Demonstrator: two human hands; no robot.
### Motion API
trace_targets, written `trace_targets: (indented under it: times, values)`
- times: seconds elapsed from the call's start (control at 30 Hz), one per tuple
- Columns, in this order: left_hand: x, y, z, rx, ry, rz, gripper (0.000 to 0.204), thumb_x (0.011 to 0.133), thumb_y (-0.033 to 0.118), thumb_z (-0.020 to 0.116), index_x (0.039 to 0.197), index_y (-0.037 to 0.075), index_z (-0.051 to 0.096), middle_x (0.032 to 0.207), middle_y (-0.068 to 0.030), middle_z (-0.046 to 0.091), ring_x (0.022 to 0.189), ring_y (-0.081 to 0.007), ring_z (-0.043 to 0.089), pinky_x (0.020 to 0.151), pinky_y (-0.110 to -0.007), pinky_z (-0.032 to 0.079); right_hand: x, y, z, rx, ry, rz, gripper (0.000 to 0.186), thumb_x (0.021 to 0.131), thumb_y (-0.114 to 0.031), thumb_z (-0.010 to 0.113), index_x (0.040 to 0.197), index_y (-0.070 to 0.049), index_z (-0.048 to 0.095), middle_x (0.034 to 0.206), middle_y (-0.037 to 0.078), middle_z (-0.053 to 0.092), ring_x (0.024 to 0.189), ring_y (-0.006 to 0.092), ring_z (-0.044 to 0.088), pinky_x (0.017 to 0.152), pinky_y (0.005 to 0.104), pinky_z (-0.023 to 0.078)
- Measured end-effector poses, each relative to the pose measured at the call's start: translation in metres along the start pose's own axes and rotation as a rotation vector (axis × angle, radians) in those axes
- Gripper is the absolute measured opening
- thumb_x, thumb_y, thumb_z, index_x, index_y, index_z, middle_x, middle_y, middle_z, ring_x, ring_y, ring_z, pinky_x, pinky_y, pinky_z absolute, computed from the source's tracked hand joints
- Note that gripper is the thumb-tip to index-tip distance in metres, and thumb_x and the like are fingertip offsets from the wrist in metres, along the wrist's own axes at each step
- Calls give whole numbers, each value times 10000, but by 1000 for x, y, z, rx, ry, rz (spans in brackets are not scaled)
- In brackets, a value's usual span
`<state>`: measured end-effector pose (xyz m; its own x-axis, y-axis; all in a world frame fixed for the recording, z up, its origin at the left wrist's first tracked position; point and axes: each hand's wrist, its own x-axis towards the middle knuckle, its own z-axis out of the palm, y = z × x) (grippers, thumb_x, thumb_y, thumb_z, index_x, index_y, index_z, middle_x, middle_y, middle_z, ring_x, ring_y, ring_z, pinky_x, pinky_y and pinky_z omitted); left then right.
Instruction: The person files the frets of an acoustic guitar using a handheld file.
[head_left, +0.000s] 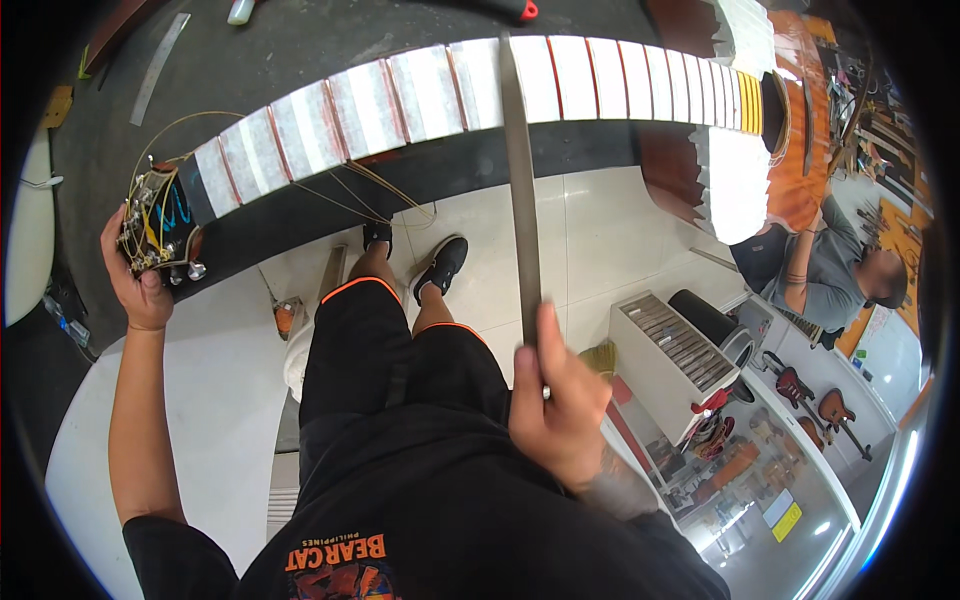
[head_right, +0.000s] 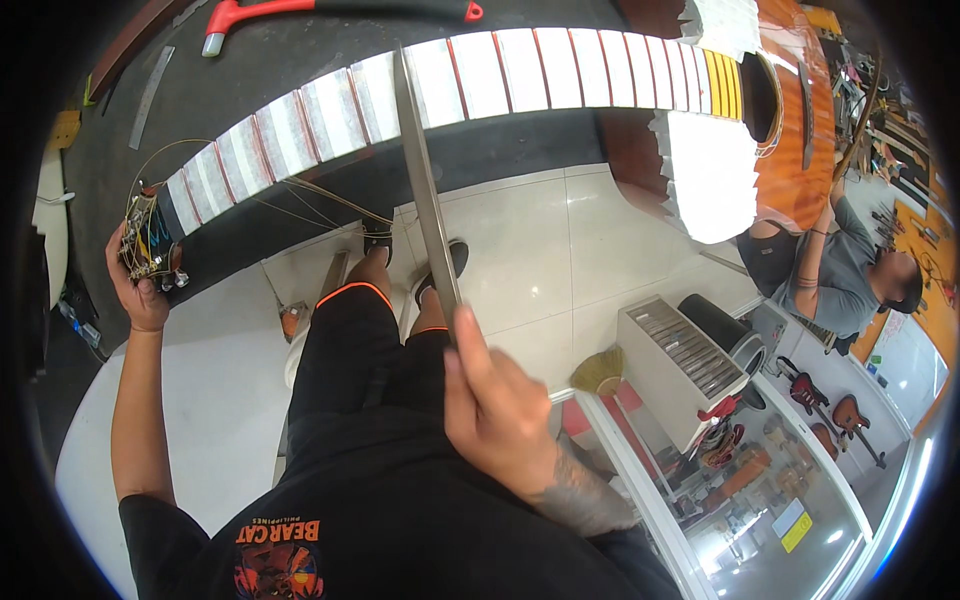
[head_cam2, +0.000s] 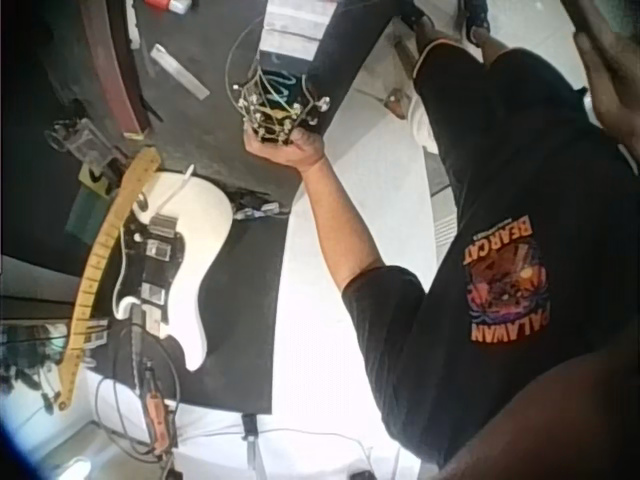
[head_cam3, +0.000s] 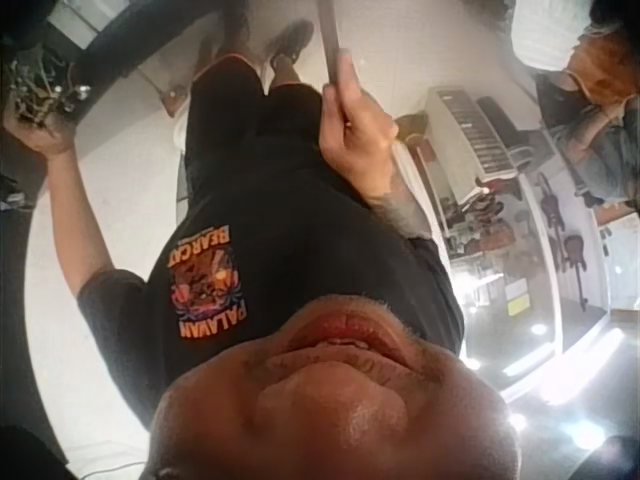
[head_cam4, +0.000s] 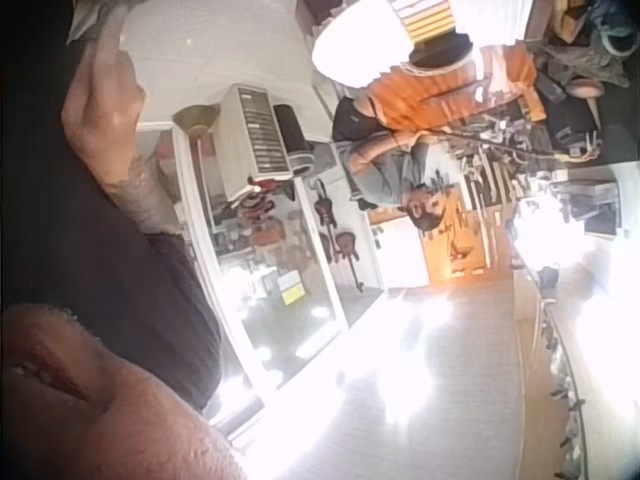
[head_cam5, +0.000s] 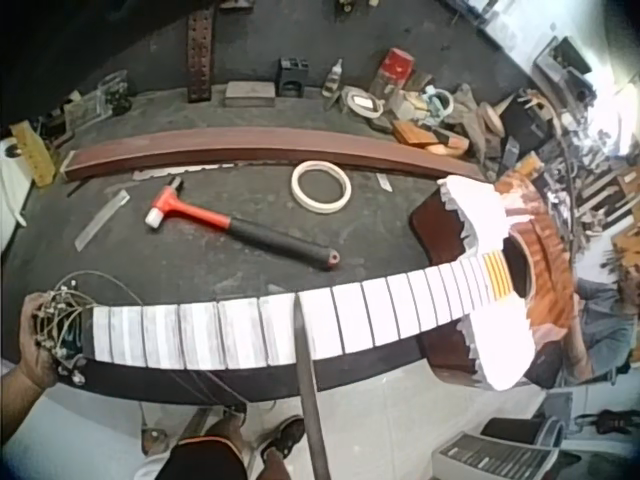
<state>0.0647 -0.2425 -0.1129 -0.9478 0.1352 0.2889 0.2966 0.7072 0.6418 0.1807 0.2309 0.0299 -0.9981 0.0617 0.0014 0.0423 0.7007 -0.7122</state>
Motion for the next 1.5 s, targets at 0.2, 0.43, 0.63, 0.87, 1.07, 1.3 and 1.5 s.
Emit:
trace_targets:
  times: [0.2, 0.43, 0.63, 0.87, 1.07, 1.3, 1.5]
  values:
    - [-4, -3, -3, -39, -20, 0, 1002, 930, 755, 521, 1507, -44, 338, 1489, -206, 410, 1360, -313, 474, 1138, -435, 396, 45, -5, 3, 23, 23, -64, 491, 917, 79, 630, 1404, 38, 590, 646, 125, 600, 504, 134, 539, 534, 249, 450]
    - [-5, -9, -5, -51, -54, -4, 1002, 933, 754, 515, 1510, -42, 325, 1498, -205, 393, 1362, -315, 470, 1131, -437, 412, 130, -10, 20, 29, 51, -103, 449, 982, -8, 607, 1430, -30, 592, 581, 106, 531, 496, 89, 429, 499, 268, 413]
    - [1, 3, -2, 20, -43, -9, 1015, 933, 784, 467, 1500, -48, 331, 1488, -223, 407, 1363, -325, 467, 1150, -450, 370, 9, 9, 1, 50, -14, -29, 549, 869, 105, 676, 1406, 65, 570, 702, 126, 612, 520, 189, 566, 529, 300, 483]
    - [2, 7, -1, 33, -21, 19, 1010, 937, 798, 433, 1483, -48, 352, 1466, -228, 432, 1342, -325, 478, 1139, -449, 371, 40, -1, 9, 54, -1, -29, 528, 884, 98, 664, 1404, 66, 572, 734, 142, 651, 543, 209, 605, 545, 281, 491]
    - [1, 4, 1, 17, -11, 7, 1010, 930, 808, 435, 1482, -35, 361, 1441, -215, 443, 1294, -308, 495, 1103, -437, 390, 141, -8, 23, 114, 96, -102, 438, 979, -11, 626, 1416, -39, 608, 664, 66, 596, 525, 80, 492, 536, 235, 426]
    - [-1, 0, -2, 42, 14, 38, 1028, 898, 821, 482, 1480, -17, 350, 1349, -170, 470, 1040, -252, 604, 830, -354, 529, 72, 2, -15, 225, 0, 79, 462, 958, 10, 605, 1417, 48, 578, 656, -8, 588, 613, 20, 504, 586, 204, 431]
    - [-2, -11, -2, -46, 17, -48, 1089, 834, 862, 531, 1496, 20, 329, 1272, -121, 487, 874, -194, 625, 710, -308, 542, 10, 7, -28, 280, -104, 135, 513, 873, 115, 620, 1383, 122, 566, 788, 196, 699, 623, 171, 675, 660, 224, 517]
